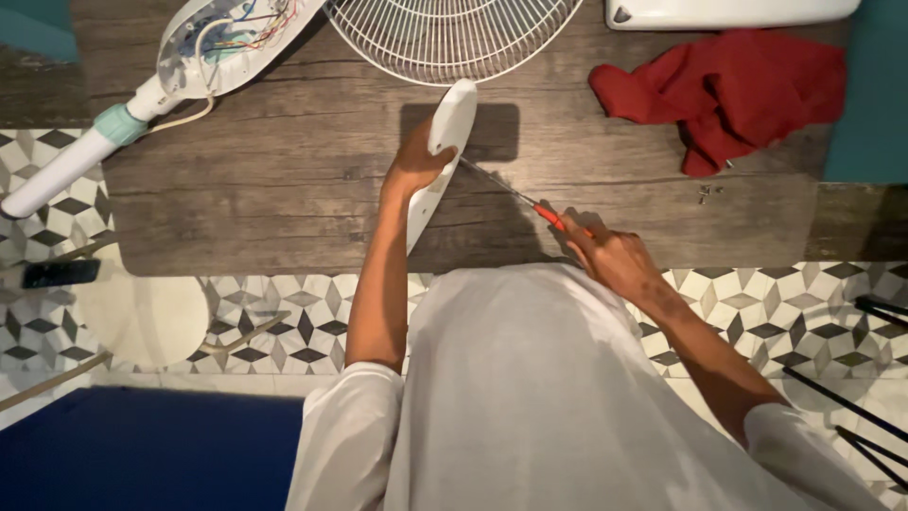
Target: The person uses a screwdriver to tighten screws on a white plastic fan blade. The person holds the blade with one hand and turns the screwdriver with the other, working on multiple screw holes.
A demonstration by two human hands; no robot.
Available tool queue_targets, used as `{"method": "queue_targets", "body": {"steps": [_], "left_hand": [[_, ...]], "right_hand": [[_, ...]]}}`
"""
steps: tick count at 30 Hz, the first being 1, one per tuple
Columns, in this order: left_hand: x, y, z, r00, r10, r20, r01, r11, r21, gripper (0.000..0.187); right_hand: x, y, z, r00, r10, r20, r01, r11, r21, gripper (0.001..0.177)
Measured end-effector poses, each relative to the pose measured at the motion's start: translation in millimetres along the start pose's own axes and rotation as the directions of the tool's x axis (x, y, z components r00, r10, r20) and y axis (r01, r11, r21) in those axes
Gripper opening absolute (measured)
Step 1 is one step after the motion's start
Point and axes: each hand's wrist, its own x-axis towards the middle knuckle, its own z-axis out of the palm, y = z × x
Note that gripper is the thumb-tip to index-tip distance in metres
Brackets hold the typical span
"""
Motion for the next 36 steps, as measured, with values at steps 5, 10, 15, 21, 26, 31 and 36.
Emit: {"method": "queue_targets", "body": {"steps": [5, 10, 15, 21, 26, 31, 36], "left_hand": [[0, -8, -1, 1.0, 0.018, 0.012, -0.018, 1.0, -0.005, 0.067], [0, -6, 3, 1.0, 0.024, -0.007, -0.024, 1.0, 0.003, 0.066], [-1, 0, 0, 0.996, 0.084, 0.042, -0.082, 0.995, -0.054, 0.064], [0, 0, 1, 0.987, 0.161, 0.028, -0.159, 0.986, -0.059, 0.07], [1, 3, -2, 1.0, -0.003, 0.025, 0.004, 1.0, -0.016, 0.072], [2, 1, 0, 0.993, 0.107, 0.057, -0.1, 0.99, -0.103, 0.071], [7, -9, 0, 0.996, -0.065, 0.055, 0.065, 0.998, 0.011, 0.067]], "right_hand": [[6, -6, -7, 0.943, 0.318, 0.097, -0.303, 0.702, 0.645, 0.048], [11, 19, -12, 0.842, 0.378, 0.385, -0.495, 0.256, 0.83, 0.043], [-2, 3, -2, 0.893, -0.421, -0.158, 0.325, 0.847, -0.421, 0.05], [0, -16, -8, 0.987, -0.087, -0.136, 0.093, 0.995, 0.035, 0.046], [11, 3, -21, 0.906, 0.346, 0.243, -0.4, 0.514, 0.759, 0.047], [4, 11, -2, 0.999, 0.002, 0.043, -0.007, 0.995, 0.102, 0.05], [-2, 6, 1, 0.995, -0.09, -0.034, 0.088, 0.995, -0.045, 0.053]]}}
